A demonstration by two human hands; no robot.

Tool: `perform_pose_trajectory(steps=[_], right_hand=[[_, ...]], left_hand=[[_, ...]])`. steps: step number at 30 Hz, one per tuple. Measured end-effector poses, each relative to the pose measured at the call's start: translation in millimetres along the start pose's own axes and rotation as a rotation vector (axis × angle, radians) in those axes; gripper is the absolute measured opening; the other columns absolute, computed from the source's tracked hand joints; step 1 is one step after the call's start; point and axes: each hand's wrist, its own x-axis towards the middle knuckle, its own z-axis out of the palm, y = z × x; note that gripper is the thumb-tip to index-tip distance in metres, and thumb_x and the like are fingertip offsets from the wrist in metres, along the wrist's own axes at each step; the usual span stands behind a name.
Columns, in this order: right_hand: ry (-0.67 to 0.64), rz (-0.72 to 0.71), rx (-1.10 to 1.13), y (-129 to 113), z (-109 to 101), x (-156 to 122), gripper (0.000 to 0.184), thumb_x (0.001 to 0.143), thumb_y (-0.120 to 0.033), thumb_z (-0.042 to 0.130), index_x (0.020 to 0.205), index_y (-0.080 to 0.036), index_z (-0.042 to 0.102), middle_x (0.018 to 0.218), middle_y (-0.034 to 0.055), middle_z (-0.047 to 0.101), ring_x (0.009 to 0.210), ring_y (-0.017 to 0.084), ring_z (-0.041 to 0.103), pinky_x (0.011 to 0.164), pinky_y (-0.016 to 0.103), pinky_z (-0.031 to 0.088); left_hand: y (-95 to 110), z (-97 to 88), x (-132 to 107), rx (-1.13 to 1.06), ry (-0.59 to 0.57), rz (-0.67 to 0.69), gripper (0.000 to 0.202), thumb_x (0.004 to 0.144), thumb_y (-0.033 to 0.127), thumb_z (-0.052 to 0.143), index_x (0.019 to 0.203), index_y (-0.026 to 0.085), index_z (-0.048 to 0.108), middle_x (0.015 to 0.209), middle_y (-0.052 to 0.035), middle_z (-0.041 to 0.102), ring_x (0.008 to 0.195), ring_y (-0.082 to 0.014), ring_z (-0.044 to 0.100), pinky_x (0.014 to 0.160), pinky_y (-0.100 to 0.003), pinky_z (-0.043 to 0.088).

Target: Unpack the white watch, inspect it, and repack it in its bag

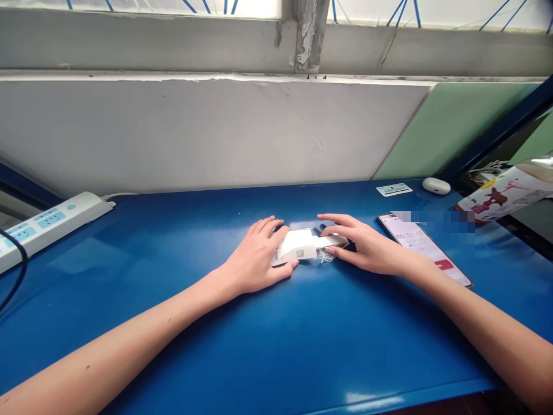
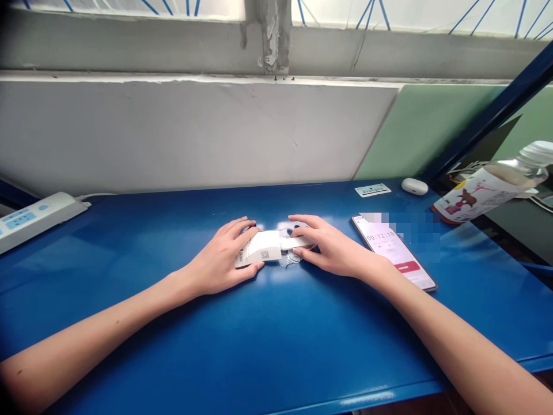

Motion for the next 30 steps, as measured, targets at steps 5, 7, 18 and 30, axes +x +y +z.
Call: perform_pose_trajectory(steps=[5,7,18,30], right_hand=[[0.037,-0.006,0.009,-1.6,5.6,0.9,0.032,0.093,-0.035,0.059,0.123,-0.024,0.063,0.147,0.0123,0.052,0.131,0.030,0.053,0.103,0.046,0.051],[0.068,-0.027,0.022,-2.8,12.5,2.0,0.033,0.094,-0.034,0.059,0.124,-0.024,0.063,0.147,0.0130,0.052,0.132,0.030,0.052,0.105,0.047,0.050],[0.335,-0.162,-0.090,-0.9,15.2,4.6,0.029,0.098,-0.020,0.048,0.126,-0.018,0.058,0.131,0.0181,0.063,0.120,0.029,0.061,0.100,0.047,0.052],[0.607,-0.034,-0.081,12.0,-10.2,6.5,0.022,0.098,-0.022,0.050,0.114,-0.019,0.064,0.120,0.0153,0.067,0.107,0.026,0.066,0.082,0.038,0.058]], left_hand=[[-1.9,0.5,0.6,-0.021,-0.006,0.012,0.061,0.088,0.051,0.059,0.136,0.014,0.049,0.143,-0.0195,0.049,0.138,-0.0387,0.039,0.114,-0.056,0.032],[-2.2,0.1,0.5,-0.029,-0.005,0.017,0.062,0.089,0.054,0.058,0.137,0.016,0.048,0.143,-0.0189,0.049,0.137,-0.0379,0.040,0.115,-0.056,0.031],[-0.1,-3.7,1.5,-0.031,0.034,-0.057,0.048,0.096,0.050,0.049,0.128,0.015,0.053,0.146,-0.0196,0.047,0.132,-0.0362,0.048,0.106,-0.051,0.043],[-2.6,-4.7,2.4,-0.071,0.012,-0.014,0.054,0.089,0.051,0.060,0.128,0.013,0.055,0.143,-0.0219,0.049,0.133,-0.0381,0.046,0.107,-0.053,0.041]])
